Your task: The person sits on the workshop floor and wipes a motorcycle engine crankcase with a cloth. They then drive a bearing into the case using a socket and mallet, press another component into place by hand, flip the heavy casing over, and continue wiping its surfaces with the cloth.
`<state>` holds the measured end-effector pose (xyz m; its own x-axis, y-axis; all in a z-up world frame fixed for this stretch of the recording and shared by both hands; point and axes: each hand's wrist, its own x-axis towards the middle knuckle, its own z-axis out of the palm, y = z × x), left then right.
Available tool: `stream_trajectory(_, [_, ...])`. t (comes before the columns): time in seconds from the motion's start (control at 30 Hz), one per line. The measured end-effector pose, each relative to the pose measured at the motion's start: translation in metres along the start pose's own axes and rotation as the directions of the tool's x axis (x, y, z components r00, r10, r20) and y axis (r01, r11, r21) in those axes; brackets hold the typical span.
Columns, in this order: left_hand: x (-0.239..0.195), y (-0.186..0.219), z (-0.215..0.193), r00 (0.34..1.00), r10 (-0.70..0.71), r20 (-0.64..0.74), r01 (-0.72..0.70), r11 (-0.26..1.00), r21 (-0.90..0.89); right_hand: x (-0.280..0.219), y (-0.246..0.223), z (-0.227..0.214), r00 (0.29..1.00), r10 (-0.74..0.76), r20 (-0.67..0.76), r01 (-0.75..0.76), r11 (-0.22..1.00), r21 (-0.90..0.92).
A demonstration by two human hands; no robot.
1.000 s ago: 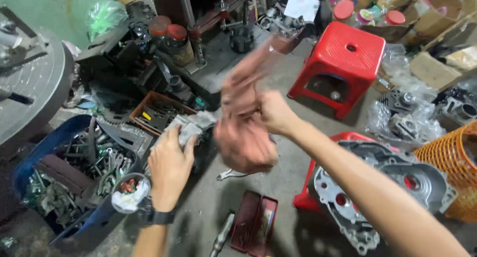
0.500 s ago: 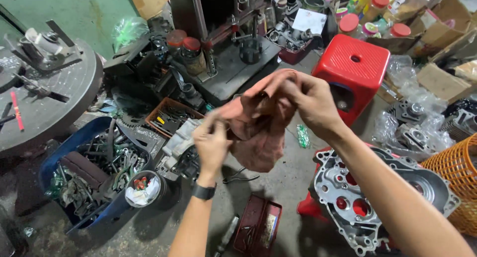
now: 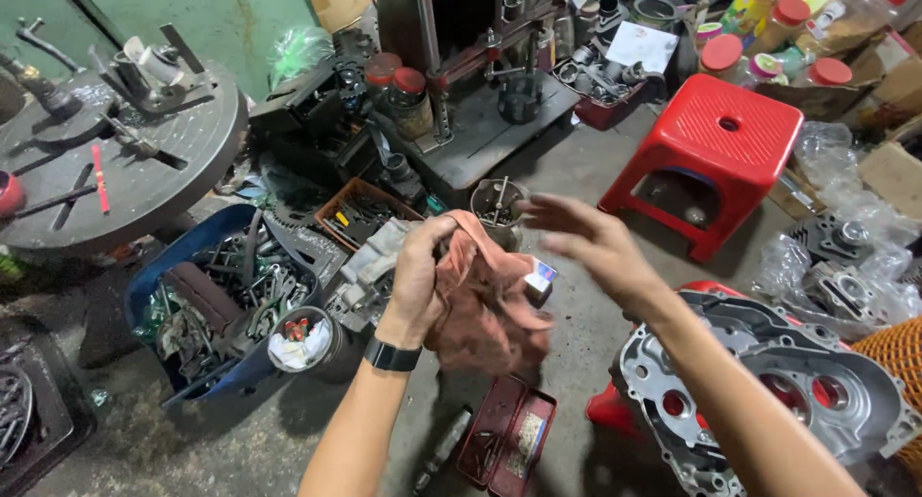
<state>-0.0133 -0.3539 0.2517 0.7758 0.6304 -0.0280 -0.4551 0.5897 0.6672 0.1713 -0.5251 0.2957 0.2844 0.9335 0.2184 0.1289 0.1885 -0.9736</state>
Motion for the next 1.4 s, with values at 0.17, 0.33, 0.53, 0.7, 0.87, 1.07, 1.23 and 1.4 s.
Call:
stream_trajectory(0.17, [0.0,0.003,-0.011,0.982,-0.004,0.191,-0.03,0.985,0.172,-0.008,0.03,0.02,0.981,0.183,0.071,-0.138,0.902,-0.409])
stream_trajectory(0.33, [-0.005,0.001,-0.06,0.989,-0.062,0.136,0.026,0.968,0.25,-0.019,0.046,-0.014,0.98,0.188,0.059,-0.184,0.981,-0.063])
stream_trajectory(0.53, [-0.025,-0.006,-0.028,0.944,-0.11,0.312,-0.058,0.874,0.483,-0.022,0.029,0.034,0.921,0.388,0.03,-0.327,0.729,0.601])
stream_trajectory(0.7, [-0.034,-0.025,-0.051,0.905,-0.207,0.372,-0.262,0.419,0.87,-0.028,0.053,0.037,0.962,0.252,-0.101,-0.17,0.848,0.502])
stream_trajectory(0.87, [-0.056,-0.018,-0.022,0.931,-0.182,0.316,0.119,0.971,0.209,-0.037,0.007,0.03,0.97,0.129,-0.207,-0.157,0.979,-0.128])
stream_trajectory(1.07, [-0.072,-0.056,0.007,0.974,-0.208,-0.089,0.159,0.911,-0.381,-0.084,0.011,0.006,0.882,0.445,0.157,-0.444,0.895,-0.042])
stream_trajectory(1.23, [-0.097,-0.136,0.02,0.976,-0.216,0.004,0.216,0.974,-0.069,-0.136,-0.06,0.0,0.99,-0.055,0.127,0.043,0.994,0.1])
stream_trajectory(1.4, [-0.166,-0.232,0.001,0.914,0.078,0.399,-0.386,0.475,0.791,-0.186,-0.075,0.0,0.937,-0.348,-0.009,0.33,0.895,-0.301])
